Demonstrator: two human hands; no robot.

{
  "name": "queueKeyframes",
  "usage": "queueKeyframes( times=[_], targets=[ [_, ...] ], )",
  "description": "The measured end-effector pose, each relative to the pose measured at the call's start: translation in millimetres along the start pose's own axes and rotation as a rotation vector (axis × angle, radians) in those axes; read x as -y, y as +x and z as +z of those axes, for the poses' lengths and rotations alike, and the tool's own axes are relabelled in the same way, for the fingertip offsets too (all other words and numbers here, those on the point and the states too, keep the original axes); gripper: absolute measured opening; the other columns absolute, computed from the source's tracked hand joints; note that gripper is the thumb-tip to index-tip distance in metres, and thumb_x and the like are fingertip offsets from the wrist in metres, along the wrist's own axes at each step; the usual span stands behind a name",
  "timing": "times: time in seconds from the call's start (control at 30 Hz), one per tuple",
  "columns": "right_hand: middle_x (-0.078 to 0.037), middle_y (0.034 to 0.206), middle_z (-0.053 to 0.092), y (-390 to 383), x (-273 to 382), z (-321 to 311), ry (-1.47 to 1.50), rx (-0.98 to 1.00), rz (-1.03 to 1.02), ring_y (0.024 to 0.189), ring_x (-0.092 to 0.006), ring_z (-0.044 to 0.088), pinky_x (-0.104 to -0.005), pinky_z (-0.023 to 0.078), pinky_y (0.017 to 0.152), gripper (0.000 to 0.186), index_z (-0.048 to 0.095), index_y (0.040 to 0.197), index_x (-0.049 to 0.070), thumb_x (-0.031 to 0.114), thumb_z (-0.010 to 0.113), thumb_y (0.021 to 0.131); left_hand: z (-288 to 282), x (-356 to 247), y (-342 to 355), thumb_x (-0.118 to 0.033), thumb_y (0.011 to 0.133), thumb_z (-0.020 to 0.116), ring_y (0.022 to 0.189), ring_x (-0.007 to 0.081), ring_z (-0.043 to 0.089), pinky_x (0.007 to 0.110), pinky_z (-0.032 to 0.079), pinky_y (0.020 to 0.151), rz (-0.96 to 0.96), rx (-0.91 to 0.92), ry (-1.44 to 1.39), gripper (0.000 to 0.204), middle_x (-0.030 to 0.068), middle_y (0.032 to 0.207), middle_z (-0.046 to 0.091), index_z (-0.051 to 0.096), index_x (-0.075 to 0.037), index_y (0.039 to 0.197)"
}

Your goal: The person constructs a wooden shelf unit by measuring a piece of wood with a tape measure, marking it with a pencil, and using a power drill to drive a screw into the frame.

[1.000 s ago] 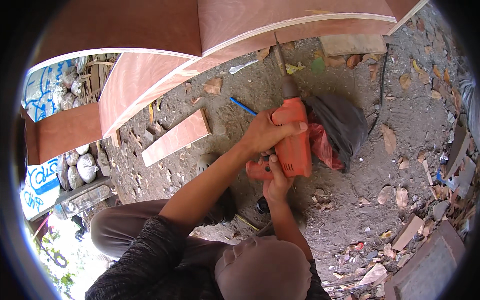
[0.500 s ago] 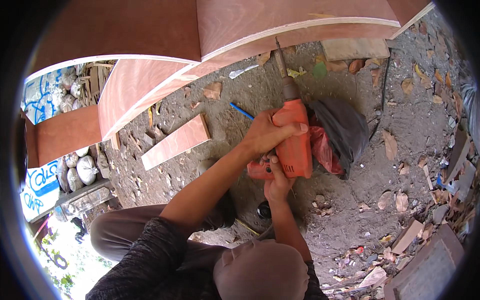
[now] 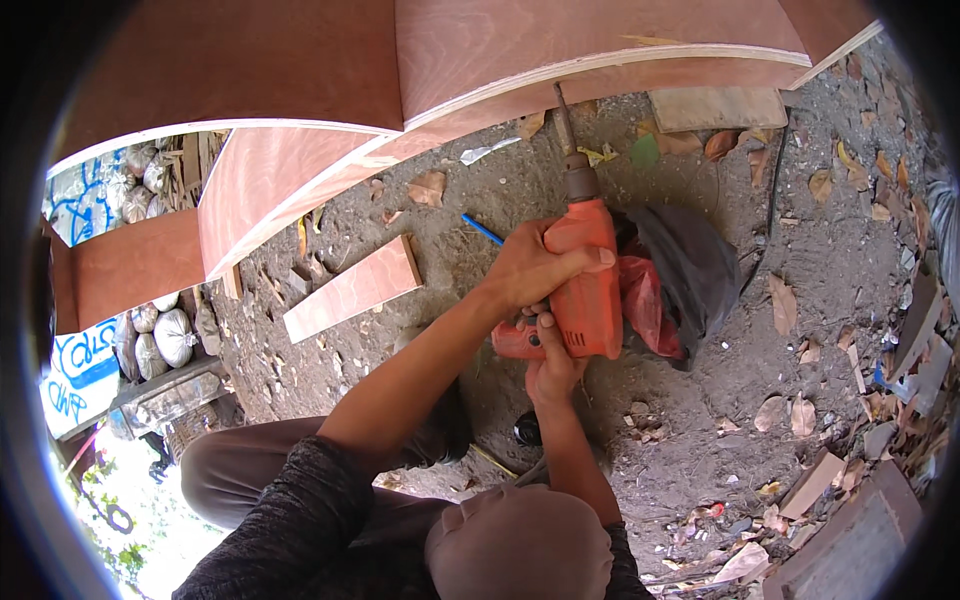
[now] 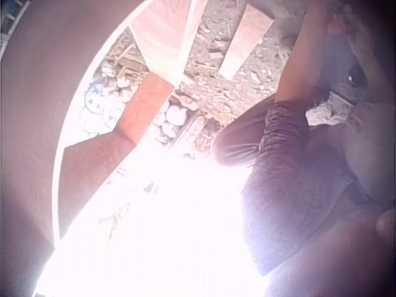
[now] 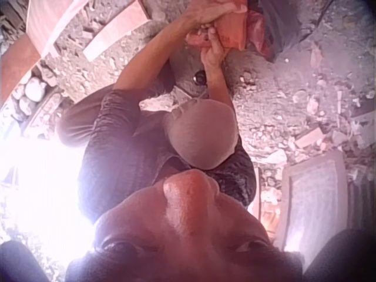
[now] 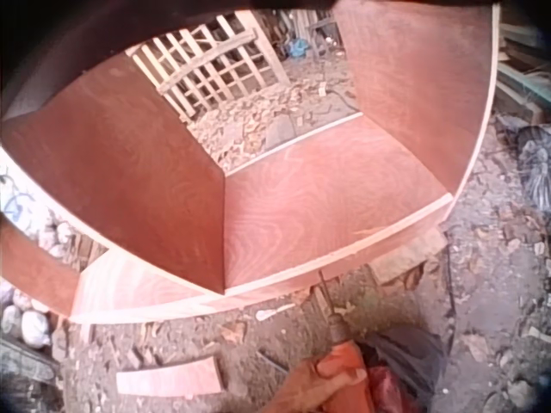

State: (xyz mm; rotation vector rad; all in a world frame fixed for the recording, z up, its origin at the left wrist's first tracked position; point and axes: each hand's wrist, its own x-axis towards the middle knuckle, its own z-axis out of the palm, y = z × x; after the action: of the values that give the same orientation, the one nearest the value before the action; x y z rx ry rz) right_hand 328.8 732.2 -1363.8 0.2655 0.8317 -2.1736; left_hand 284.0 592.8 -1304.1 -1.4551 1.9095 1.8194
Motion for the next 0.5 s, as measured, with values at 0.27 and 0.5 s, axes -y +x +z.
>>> queueKeyframes(
  times=[0.27, 0.5],
  targets=[
    [-0.009, 0.11, 0.062, 2, -10, -16, 0.049, 0.039, 0.054, 0.096, -0.0207, 0.06, -0.0382, 0.052, 0.08, 0.036, 0.053, 0.131, 0.003, 0.005, 0.063, 0.096, -1, 3, 1, -0.054, 0.065, 0.083, 0.091, 0.0303, 0.074, 0.04, 0.057, 0.084, 0.034, -0.021, 0.03, 0.075, 0.02, 0.097, 0.075, 0.072, 0.003, 0.112],
    [-0.008, 0.12, 0.065, -4, -16, -33, -0.09, -0.249, 0.119, 0.103, -0.0221, 0.068, -0.0405, 0.061, 0.08, 0.051, 0.049, 0.14, 0.006, 0.002, 0.066, 0.093, -2, 5, 4, -0.056, 0.065, 0.084, 0.098, 0.0386, 0.072, 0.044, 0.056, 0.088, 0.144, -0.103, 0.132, 0.077, 0.0253, 0.101, 0.074, 0.072, 0.003, 0.114]
  ],
)
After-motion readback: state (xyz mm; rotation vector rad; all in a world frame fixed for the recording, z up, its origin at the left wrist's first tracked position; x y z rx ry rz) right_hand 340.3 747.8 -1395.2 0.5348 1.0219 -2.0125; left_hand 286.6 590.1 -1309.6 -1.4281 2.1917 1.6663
